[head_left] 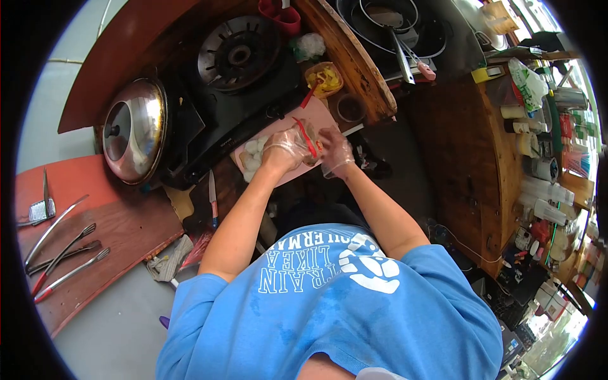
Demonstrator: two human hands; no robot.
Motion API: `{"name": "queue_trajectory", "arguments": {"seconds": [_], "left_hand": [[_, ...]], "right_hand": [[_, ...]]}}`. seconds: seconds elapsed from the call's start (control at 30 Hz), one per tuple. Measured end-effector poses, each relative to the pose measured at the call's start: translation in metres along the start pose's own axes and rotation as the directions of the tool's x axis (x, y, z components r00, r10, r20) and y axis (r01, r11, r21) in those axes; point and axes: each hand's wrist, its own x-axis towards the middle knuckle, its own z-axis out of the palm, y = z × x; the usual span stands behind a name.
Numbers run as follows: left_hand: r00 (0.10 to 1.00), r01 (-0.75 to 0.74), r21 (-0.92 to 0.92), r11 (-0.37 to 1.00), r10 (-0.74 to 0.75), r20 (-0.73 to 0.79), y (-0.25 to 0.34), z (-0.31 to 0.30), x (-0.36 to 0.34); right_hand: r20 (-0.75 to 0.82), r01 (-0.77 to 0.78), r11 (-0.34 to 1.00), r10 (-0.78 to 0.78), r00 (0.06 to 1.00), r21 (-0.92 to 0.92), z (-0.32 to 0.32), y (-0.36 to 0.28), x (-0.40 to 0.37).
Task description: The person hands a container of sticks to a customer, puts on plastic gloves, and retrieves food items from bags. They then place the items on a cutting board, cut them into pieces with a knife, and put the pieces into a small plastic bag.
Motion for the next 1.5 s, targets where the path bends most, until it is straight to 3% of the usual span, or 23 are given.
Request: {"name": "queue_trajectory", "arguments": {"seconds": [0.03, 0.07, 0.13, 0.2, 0.23, 0.27, 0.37, 0.43, 0.47, 0.53, 0.63, 0.8, 0.87, 0.93, 0.97, 1.0, 1.03, 1.07, 1.1, 1.2, 1.27, 1.37, 1.5], "left_hand": [[1.0, 0.002, -0.001, 1.0, -0.002, -0.004, 0.0, 0.005, -0.006], [0.991, -0.093, -0.194, 0.977, 0.073, -0.112, -0.002, 0.013, -0.011], [0.964, -0.204, -0.367, 0.908, 0.122, -0.236, 0.002, 0.013, -0.019], [0.993, -0.019, -0.232, 0.972, -0.009, -0.119, 0.006, 0.003, -0.025], [0.993, -0.016, -0.23, 0.973, -0.012, -0.121, 0.002, 0.003, -0.025], [0.986, -0.037, -0.18, 0.983, 0.007, -0.166, -0.005, 0.005, -0.024], [0.97, -0.103, -0.153, 0.983, 0.065, -0.234, -0.017, 0.015, -0.021], [0.961, -0.152, -0.179, 0.972, 0.103, -0.257, -0.018, 0.015, -0.02], [0.966, -0.178, -0.229, 0.957, 0.126, -0.226, -0.019, 0.015, -0.019], [0.971, -0.195, -0.284, 0.939, 0.143, -0.193, -0.021, 0.019, -0.017], [0.939, -0.337, -0.225, 0.914, 0.311, -0.146, -0.021, 0.025, -0.015], [0.97, -0.243, -0.443, 0.863, 0.228, -0.088, -0.046, 0.038, -0.002], [0.984, -0.171, -0.464, 0.869, 0.178, -0.03, -0.052, 0.043, 0.001], [1.0, -0.011, -0.788, 0.616, 0.016, -0.001, -0.038, 0.033, -0.005], [0.766, -0.641, -0.222, 0.735, 0.593, -0.248, -0.06, 0.039, 0.008], [0.765, -0.642, -0.226, 0.733, 0.595, -0.244, -0.059, 0.041, 0.008], [0.924, -0.331, -0.509, 0.795, 0.382, -0.004, -0.057, 0.044, 0.006], [0.937, 0.063, -0.664, 0.745, 0.185, 0.296, -0.055, 0.047, 0.003], [0.934, 0.183, -0.765, 0.618, 0.132, 0.331, -0.042, 0.036, -0.001], [0.97, 0.188, -0.739, 0.647, -0.003, 0.244, -0.053, 0.037, 0.005], [0.974, 0.178, -0.739, 0.649, -0.008, 0.227, -0.056, 0.022, 0.001], [0.986, 0.157, -0.786, 0.598, -0.047, 0.161, -0.073, 0.013, -0.001], [0.994, 0.107, -0.828, 0.55, -0.089, 0.069, -0.109, 0.036, 0.014]], "right_hand": [[0.122, -0.268, 0.957, 0.255, 0.959, 0.109, 0.001, -0.001, -0.002], [0.264, -0.523, 0.833, 0.471, 0.842, 0.179, 0.004, -0.002, -0.004], [0.289, -0.502, 0.849, 0.445, 0.848, 0.165, 0.007, 0.01, 0.002], [0.337, -0.462, 0.874, 0.394, 0.855, 0.151, 0.01, 0.024, 0.007], [0.212, -0.416, 0.903, 0.429, 0.878, -0.105, 0.019, -0.001, -0.008], [0.216, -0.418, 0.902, 0.431, 0.876, -0.105, 0.027, -0.012, -0.017], [0.242, -0.21, 0.976, 0.219, 0.945, -0.063, 0.037, -0.02, -0.026], [0.17, 0.099, 0.969, -0.06, 0.984, -0.226, 0.038, -0.015, -0.024], [0.169, 0.096, 0.969, -0.057, 0.984, -0.227, 0.036, -0.013, -0.021], [0.106, 0.327, 0.849, -0.312, 0.944, -0.414, 0.033, -0.009, -0.013], [0.175, 0.429, 0.771, -0.395, 0.902, -0.47, 0.028, -0.011, -0.015], [-0.013, 0.141, 0.949, -0.151, 0.988, -0.283, 0.025, -0.013, -0.011], [-0.219, 0.003, 0.962, -0.065, 0.973, -0.273, 0.016, -0.011, -0.002], [-0.245, 0.004, 0.958, -0.077, 0.966, -0.286, 0.019, -0.015, -0.009], [-0.26, 0.002, 0.953, -0.085, 0.962, -0.303, 0.021, -0.016, -0.014], [-0.266, 0.001, 0.954, -0.085, 0.96, -0.301, 0.024, -0.017, -0.019], [-0.252, 0.026, 0.952, -0.107, 0.962, -0.306, 0.027, -0.02, -0.025], [-0.236, 0.051, 0.949, -0.129, 0.963, -0.31, 0.03, -0.021, -0.028], [-0.237, 0.05, 0.95, -0.128, 0.963, -0.309, 0.027, -0.018, -0.027], [-0.289, 0.123, 0.963, -0.191, 0.938, -0.24, 0.004, 0.002, -0.014], [-0.317, 0.12, 0.984, -0.073, 0.945, 0.132, -0.017, 0.016, -0.001], [-0.286, 0.154, 0.94, -0.064, 0.956, 0.304, -0.032, 0.017, 0.0], [-0.296, 0.134, 0.928, -0.026, 0.955, 0.349, -0.041, 0.02, -0.014]]}}
